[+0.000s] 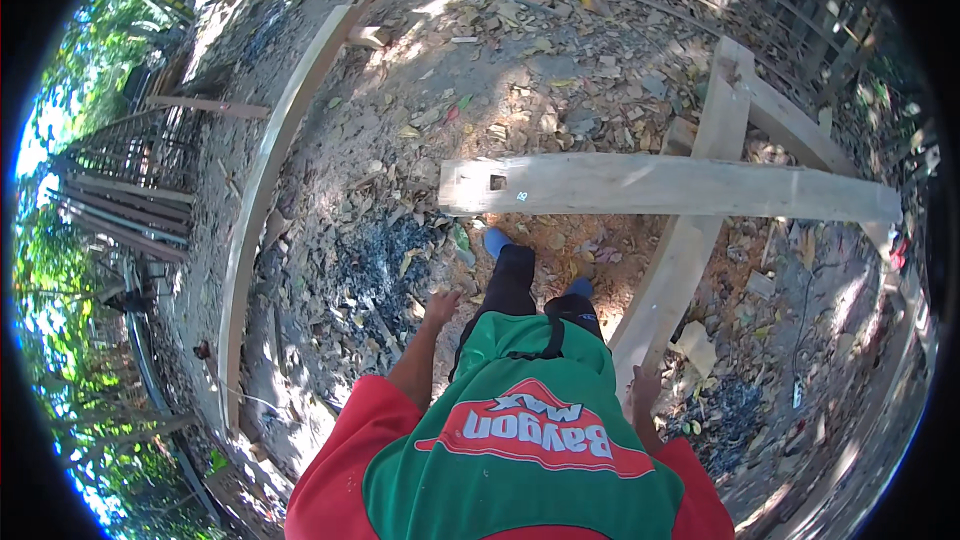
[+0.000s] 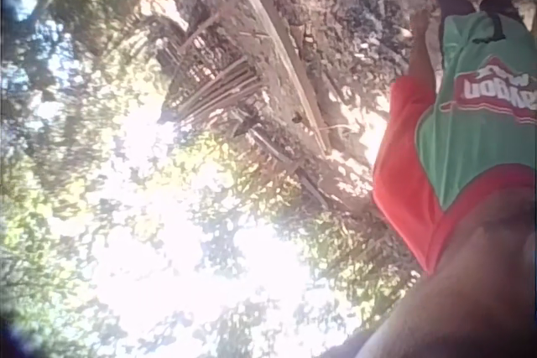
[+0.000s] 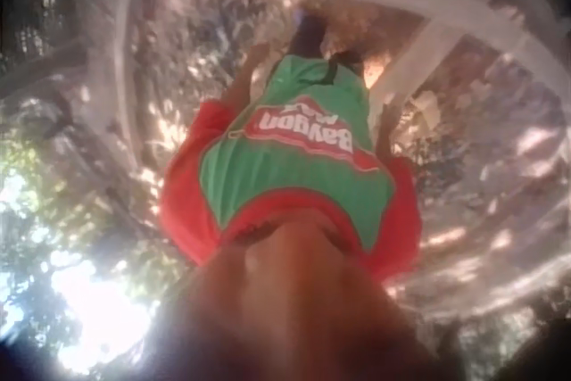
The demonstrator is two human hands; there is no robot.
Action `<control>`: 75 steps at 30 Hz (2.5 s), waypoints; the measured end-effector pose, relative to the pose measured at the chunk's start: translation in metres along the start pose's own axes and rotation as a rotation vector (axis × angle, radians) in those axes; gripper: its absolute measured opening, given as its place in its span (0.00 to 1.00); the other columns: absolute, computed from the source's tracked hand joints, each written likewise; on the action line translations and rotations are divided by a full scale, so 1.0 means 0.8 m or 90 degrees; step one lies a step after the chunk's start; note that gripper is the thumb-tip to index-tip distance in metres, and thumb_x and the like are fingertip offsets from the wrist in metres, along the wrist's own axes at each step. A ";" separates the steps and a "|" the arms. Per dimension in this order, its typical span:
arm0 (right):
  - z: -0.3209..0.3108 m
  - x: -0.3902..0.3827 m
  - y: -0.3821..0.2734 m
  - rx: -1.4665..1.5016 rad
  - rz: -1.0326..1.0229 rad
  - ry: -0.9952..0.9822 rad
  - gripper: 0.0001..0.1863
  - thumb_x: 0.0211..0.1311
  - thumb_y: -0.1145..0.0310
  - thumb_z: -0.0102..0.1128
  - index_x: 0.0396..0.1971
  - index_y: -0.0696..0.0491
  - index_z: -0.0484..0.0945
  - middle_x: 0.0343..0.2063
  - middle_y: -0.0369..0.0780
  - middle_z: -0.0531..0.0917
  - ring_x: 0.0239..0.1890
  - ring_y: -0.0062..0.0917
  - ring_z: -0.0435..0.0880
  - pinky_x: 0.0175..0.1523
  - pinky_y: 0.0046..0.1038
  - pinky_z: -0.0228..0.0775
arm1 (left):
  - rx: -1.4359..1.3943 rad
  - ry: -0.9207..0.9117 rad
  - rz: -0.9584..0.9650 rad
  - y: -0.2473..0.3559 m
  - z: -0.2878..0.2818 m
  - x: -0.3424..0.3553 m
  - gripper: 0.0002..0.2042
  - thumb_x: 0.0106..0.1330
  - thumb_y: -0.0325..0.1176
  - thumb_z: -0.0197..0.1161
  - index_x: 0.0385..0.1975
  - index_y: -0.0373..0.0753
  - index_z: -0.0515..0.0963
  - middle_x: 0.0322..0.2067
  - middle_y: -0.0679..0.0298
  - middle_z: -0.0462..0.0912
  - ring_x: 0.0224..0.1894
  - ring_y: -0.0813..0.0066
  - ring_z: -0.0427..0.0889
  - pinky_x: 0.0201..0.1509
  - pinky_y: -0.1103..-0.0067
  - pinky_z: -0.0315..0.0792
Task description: The person handles large wooden beams and uses a speed square and pencil to mark the wood while working outdoors.
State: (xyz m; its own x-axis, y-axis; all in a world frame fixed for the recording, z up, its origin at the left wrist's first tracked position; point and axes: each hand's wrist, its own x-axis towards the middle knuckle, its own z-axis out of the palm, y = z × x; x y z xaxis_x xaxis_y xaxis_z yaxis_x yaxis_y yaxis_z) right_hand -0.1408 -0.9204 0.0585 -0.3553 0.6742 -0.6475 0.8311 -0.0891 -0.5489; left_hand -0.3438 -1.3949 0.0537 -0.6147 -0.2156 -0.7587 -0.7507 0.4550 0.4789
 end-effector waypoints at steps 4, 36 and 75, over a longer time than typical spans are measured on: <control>0.008 0.002 0.012 0.004 0.096 -0.065 0.30 0.48 0.63 0.64 0.50 0.63 0.67 0.21 0.43 0.78 0.18 0.30 0.80 0.25 0.32 0.76 | 0.035 0.018 0.084 0.052 -0.007 -0.015 0.20 0.63 0.48 0.54 0.35 0.34 0.80 0.28 0.54 0.82 0.30 0.67 0.82 0.34 0.73 0.74; 0.031 0.068 0.009 0.053 0.108 -0.086 0.27 0.46 0.58 0.66 0.40 0.61 0.69 0.18 0.42 0.76 0.14 0.29 0.76 0.24 0.31 0.74 | 0.235 0.002 0.098 0.087 0.014 -0.026 0.24 0.61 0.55 0.52 0.39 0.38 0.81 0.30 0.53 0.84 0.36 0.58 0.83 0.43 0.67 0.72; 0.117 0.213 0.127 -0.491 0.137 -0.051 0.29 0.49 0.46 0.62 0.43 0.54 0.73 0.36 0.46 0.82 0.38 0.42 0.84 0.43 0.43 0.77 | 0.502 -0.177 0.165 0.246 0.096 -0.118 0.21 0.67 0.47 0.53 0.46 0.34 0.76 0.43 0.52 0.81 0.49 0.59 0.79 0.53 0.70 0.70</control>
State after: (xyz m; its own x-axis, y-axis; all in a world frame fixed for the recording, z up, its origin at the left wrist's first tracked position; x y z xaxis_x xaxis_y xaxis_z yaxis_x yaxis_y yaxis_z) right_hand -0.1572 -0.8833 -0.1569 -0.1595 0.6430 -0.7490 0.9359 0.3400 0.0926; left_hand -0.4150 -1.2189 0.1853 -0.5846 0.1485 -0.7976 -0.1467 0.9476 0.2840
